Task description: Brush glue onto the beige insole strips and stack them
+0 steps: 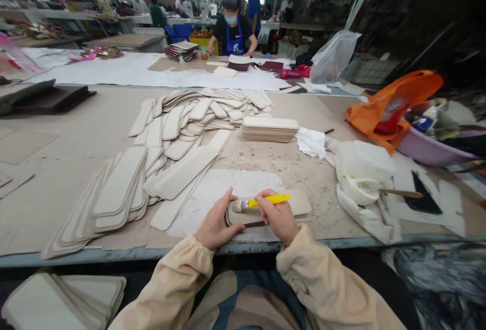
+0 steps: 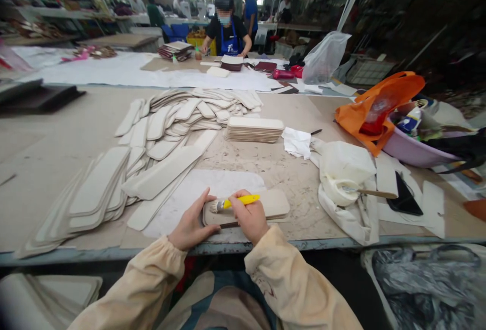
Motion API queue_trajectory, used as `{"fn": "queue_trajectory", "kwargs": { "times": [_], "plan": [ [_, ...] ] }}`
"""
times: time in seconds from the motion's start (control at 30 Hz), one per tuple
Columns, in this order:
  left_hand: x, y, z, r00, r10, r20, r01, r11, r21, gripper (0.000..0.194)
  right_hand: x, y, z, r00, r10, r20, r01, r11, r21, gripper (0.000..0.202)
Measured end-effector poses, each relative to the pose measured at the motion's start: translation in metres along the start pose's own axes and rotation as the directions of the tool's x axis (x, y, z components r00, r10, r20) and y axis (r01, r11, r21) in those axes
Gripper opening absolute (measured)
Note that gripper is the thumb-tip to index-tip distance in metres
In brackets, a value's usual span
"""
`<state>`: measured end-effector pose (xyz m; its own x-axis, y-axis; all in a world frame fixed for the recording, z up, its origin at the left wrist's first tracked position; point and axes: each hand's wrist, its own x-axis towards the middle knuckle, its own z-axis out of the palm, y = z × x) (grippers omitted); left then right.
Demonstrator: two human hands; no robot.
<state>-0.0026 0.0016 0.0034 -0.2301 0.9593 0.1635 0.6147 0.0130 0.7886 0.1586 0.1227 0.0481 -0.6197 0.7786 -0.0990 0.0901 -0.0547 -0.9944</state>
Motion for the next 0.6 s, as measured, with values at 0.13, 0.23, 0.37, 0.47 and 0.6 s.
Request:
{"fn": "queue_trajectory", "kwargs": {
  "times": [0.13,0.23,0.37,0.47,0.6],
  "plan": [
    [0.0,-0.002,0.0,1.0,0.024,0.004,-0.024,1.0,0.015,0.1,0.008,-0.001,-0.009,0.997,0.019,-0.072,-0.029,0.988,-0.15,0.024],
    [0.0,-0.003,0.001,0.999,0.048,0.006,-0.048,0.998,0.036,0.098,0.01,-0.004,-0.033,0.991,0.022,-0.135,-0.052,0.974,-0.221,0.024],
    [0.0,-0.004,0.001,0.997,0.072,-0.008,-0.071,0.995,0.067,0.094,0.01,-0.005,-0.075,0.973,-0.015,-0.229,-0.07,0.93,-0.361,0.025],
    [0.001,-0.005,0.002,0.996,0.087,-0.006,-0.086,0.991,0.098,0.092,0.007,-0.009,-0.106,0.951,-0.066,-0.301,-0.09,0.874,-0.478,0.026],
    [0.0,-0.009,0.002,0.995,0.095,-0.007,-0.092,0.982,0.163,0.086,-0.007,-0.022,-0.148,0.903,-0.217,-0.372,-0.086,0.754,-0.651,0.026]
  ]
}}
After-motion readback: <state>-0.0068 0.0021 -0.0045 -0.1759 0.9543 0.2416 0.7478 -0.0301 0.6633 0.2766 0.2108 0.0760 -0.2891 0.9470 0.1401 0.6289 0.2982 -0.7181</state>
